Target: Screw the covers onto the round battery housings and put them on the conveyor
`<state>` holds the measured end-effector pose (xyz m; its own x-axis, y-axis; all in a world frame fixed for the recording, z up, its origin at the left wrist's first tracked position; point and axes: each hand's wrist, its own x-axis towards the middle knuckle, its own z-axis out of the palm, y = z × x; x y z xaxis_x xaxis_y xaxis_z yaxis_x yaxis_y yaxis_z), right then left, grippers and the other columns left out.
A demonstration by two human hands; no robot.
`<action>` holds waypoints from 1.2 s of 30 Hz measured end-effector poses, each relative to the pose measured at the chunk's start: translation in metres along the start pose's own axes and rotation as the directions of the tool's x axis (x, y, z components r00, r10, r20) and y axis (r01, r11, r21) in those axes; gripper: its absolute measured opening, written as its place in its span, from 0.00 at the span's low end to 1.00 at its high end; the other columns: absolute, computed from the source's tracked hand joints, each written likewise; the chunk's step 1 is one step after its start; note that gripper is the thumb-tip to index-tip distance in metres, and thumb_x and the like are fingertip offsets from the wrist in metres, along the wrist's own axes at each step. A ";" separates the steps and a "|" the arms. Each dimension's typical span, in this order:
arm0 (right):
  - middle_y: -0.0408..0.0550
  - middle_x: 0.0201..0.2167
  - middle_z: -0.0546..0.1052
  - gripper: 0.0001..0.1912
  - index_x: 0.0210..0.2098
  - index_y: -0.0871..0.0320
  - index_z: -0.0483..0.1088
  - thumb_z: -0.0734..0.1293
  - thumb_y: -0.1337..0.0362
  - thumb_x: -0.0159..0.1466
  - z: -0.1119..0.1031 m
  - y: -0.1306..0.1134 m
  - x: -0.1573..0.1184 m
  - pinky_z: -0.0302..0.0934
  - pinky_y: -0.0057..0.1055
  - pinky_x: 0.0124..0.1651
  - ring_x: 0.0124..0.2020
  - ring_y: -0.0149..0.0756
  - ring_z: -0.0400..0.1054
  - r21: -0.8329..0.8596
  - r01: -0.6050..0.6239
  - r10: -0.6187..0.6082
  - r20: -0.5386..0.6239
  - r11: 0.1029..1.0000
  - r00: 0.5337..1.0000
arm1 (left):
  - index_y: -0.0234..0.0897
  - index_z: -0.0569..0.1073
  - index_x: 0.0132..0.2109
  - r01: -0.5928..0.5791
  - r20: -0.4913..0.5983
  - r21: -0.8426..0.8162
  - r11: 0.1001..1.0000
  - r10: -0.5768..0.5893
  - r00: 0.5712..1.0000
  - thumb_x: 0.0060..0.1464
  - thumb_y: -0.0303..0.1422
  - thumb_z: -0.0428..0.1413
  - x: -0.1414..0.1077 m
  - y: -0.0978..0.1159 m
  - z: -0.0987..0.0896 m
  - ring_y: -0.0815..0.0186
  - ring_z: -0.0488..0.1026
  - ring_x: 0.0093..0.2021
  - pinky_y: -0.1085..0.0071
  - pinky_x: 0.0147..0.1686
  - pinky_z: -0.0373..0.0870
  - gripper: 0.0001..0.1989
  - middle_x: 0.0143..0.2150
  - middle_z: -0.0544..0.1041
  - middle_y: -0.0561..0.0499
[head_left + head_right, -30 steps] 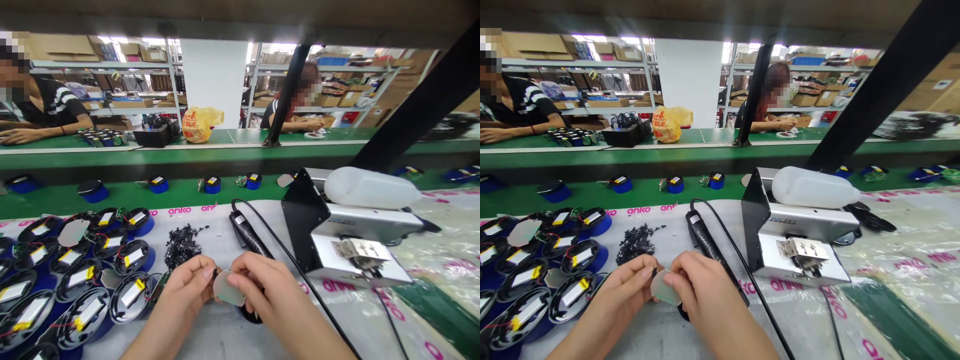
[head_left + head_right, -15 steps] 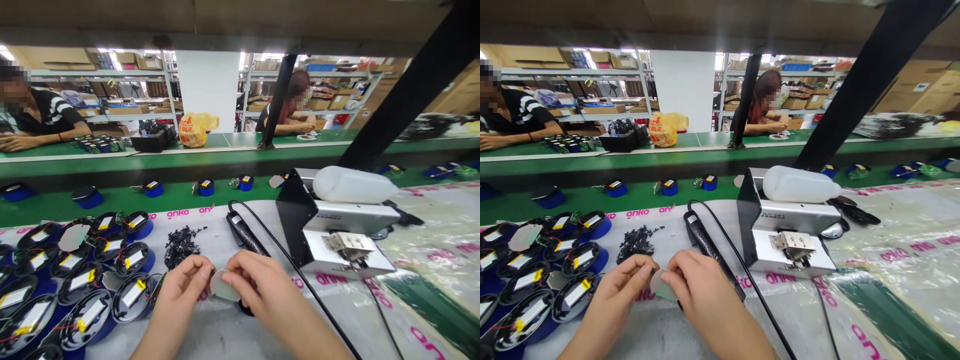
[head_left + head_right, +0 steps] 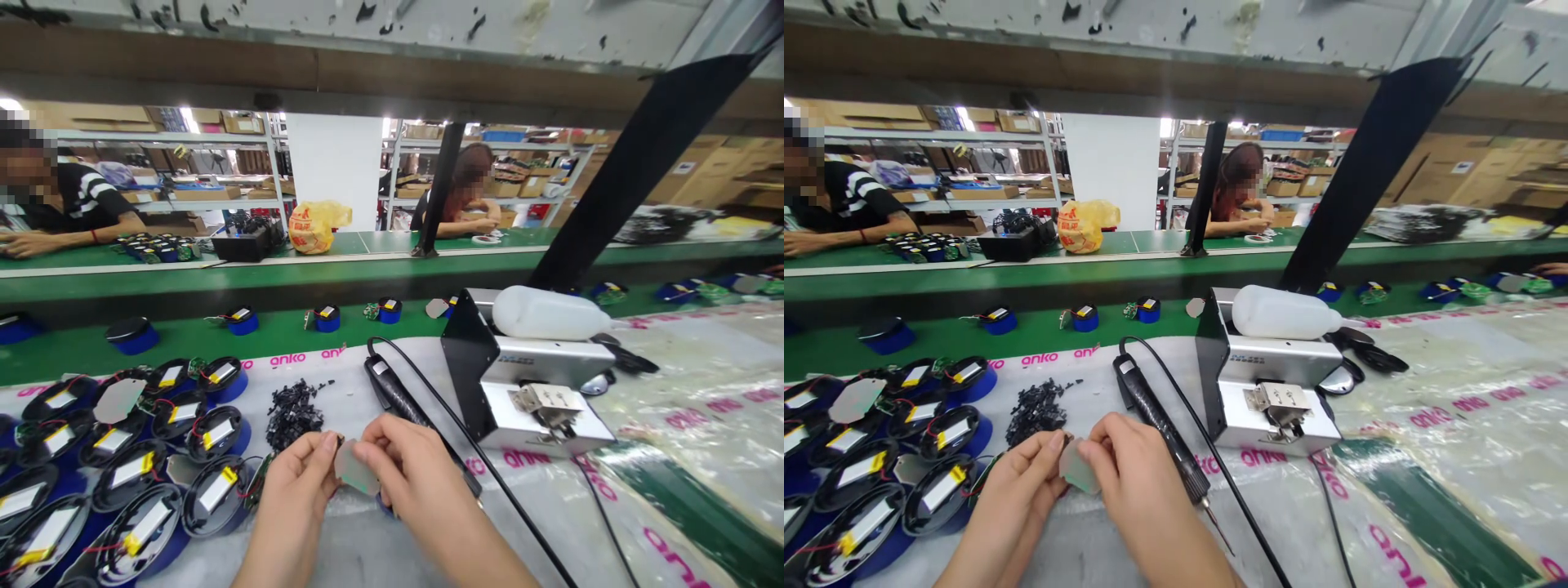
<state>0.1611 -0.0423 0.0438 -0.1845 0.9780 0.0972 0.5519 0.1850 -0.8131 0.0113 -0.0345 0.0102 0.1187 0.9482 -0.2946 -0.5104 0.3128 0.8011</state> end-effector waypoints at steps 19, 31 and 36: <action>0.35 0.19 0.70 0.09 0.31 0.55 0.67 0.63 0.69 0.69 -0.001 0.002 -0.002 0.62 0.25 0.26 0.18 0.29 0.66 -0.155 0.082 -0.088 -0.036 0.984 0.995 | 0.35 0.79 0.31 -0.084 0.088 0.330 0.940 0.058 0.994 0.47 0.47 0.68 0.003 0.013 -0.008 0.70 0.68 0.25 0.77 0.27 0.63 0.18 0.23 0.75 0.54; 0.70 0.63 0.64 0.32 0.63 0.64 0.64 0.60 0.47 0.69 -0.182 0.029 0.028 0.41 0.70 0.65 0.65 0.69 0.55 -0.761 -0.007 -0.380 -0.332 0.648 0.863 | 0.34 0.76 0.28 0.093 -0.018 0.018 0.996 -0.092 0.996 0.30 0.39 0.77 0.014 0.006 -0.008 0.71 0.74 0.24 0.78 0.26 0.70 0.22 0.25 0.80 0.50; 0.57 0.45 0.78 0.42 0.59 0.50 0.71 0.66 0.31 0.55 -0.240 0.039 0.029 0.69 0.53 0.44 0.45 0.59 0.74 -0.763 0.071 -0.337 -0.198 0.643 0.921 | 0.33 0.76 0.27 0.140 0.015 -0.023 0.990 -0.140 0.990 0.32 0.36 0.77 0.011 0.009 -0.008 0.72 0.74 0.25 0.79 0.26 0.73 0.20 0.26 0.79 0.51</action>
<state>0.3728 0.0164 0.1530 -0.1947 0.8571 0.4770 0.9619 0.2619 -0.0779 0.0009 -0.0221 0.0099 0.2018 0.8958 -0.3959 -0.5077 0.4414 0.7399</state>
